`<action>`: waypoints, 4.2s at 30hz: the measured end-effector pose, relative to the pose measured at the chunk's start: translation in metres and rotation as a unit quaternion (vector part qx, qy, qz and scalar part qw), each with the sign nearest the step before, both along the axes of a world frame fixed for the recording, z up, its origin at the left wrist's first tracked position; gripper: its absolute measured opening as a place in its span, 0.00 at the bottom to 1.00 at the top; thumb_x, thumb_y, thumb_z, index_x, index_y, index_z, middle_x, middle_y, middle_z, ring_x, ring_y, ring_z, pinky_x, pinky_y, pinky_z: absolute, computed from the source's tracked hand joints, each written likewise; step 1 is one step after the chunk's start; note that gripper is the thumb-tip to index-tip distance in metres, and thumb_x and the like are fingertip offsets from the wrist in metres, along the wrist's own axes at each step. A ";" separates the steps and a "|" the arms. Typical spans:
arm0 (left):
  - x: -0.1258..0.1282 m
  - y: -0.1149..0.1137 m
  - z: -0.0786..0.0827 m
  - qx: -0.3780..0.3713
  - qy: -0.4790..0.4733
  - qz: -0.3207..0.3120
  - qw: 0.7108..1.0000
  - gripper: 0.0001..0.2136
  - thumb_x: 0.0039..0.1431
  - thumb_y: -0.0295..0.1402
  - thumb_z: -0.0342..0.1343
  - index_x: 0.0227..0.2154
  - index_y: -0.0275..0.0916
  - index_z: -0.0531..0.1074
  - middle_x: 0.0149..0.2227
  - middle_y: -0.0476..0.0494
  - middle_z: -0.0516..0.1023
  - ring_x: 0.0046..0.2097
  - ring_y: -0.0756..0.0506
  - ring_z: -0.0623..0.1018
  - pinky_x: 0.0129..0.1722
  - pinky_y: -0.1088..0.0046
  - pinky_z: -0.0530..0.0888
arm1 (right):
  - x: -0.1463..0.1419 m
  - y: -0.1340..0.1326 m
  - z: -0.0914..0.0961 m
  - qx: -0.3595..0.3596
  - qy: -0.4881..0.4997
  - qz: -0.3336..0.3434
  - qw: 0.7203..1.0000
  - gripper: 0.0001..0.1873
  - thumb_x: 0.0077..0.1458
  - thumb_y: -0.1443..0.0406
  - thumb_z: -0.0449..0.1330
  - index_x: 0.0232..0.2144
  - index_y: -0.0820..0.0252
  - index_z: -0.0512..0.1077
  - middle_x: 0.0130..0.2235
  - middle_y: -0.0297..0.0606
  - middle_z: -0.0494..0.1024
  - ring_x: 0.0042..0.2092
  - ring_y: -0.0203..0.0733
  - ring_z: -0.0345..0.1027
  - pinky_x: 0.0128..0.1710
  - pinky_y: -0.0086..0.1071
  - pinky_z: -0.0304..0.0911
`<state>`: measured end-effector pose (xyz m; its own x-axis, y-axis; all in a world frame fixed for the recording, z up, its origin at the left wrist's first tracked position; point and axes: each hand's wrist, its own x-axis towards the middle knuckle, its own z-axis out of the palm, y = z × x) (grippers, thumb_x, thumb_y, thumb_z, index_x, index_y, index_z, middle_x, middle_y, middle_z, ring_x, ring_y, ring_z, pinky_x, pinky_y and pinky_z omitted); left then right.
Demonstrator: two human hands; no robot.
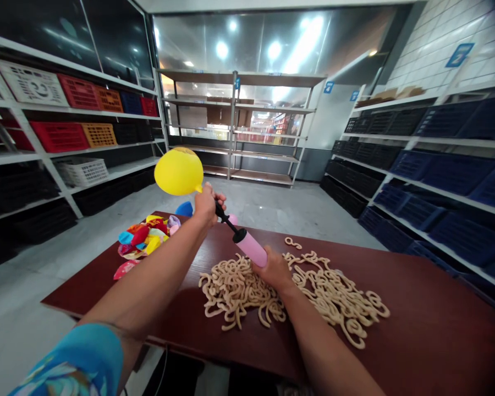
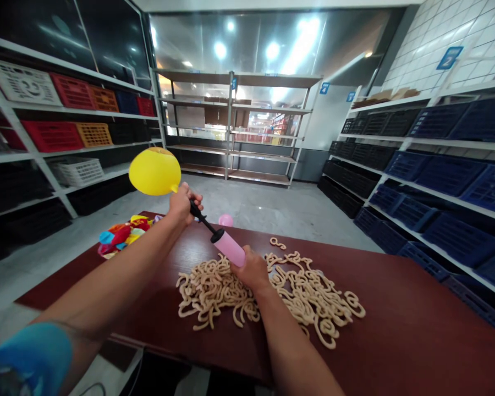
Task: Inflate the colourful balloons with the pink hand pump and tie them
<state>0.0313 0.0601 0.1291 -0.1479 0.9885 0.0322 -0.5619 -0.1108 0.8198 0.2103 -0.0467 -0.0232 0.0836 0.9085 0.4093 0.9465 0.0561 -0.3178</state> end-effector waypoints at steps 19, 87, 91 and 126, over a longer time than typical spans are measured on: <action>-0.024 0.010 0.050 0.033 0.008 0.006 0.999 0.18 0.56 0.44 0.45 0.17 0.40 0.52 0.14 0.48 0.64 0.14 0.53 0.61 0.13 0.78 0.62 | 0.002 -0.003 0.015 -0.006 0.022 -0.026 0.999 0.17 0.45 0.55 0.59 0.37 0.57 0.64 0.31 0.37 0.74 0.30 0.40 0.67 0.26 0.29 0.49; 0.006 -0.002 0.014 0.017 0.028 0.006 0.999 0.17 0.57 0.40 0.44 0.17 0.39 0.53 0.14 0.48 0.64 0.14 0.53 0.61 0.15 0.77 0.62 | 0.004 -0.005 0.015 -0.019 0.024 -0.028 0.999 0.18 0.44 0.56 0.60 0.36 0.58 0.64 0.32 0.37 0.74 0.33 0.40 0.68 0.27 0.29 0.48; 0.036 -0.014 -0.019 -0.007 0.032 -0.030 0.999 0.16 0.56 0.41 0.45 0.17 0.39 0.53 0.14 0.47 0.66 0.14 0.52 0.62 0.15 0.76 0.62 | 0.007 -0.003 0.012 -0.020 0.021 -0.034 0.999 0.20 0.45 0.54 0.59 0.37 0.58 0.64 0.32 0.38 0.74 0.32 0.40 0.67 0.27 0.29 0.48; 0.034 -0.023 -0.024 0.001 0.011 0.017 1.000 0.15 0.56 0.38 0.45 0.17 0.39 0.54 0.15 0.47 0.66 0.14 0.53 0.63 0.16 0.76 0.63 | 0.016 0.002 0.007 0.021 0.047 0.004 0.999 0.19 0.44 0.55 0.59 0.37 0.57 0.65 0.32 0.37 0.73 0.32 0.40 0.66 0.27 0.29 0.48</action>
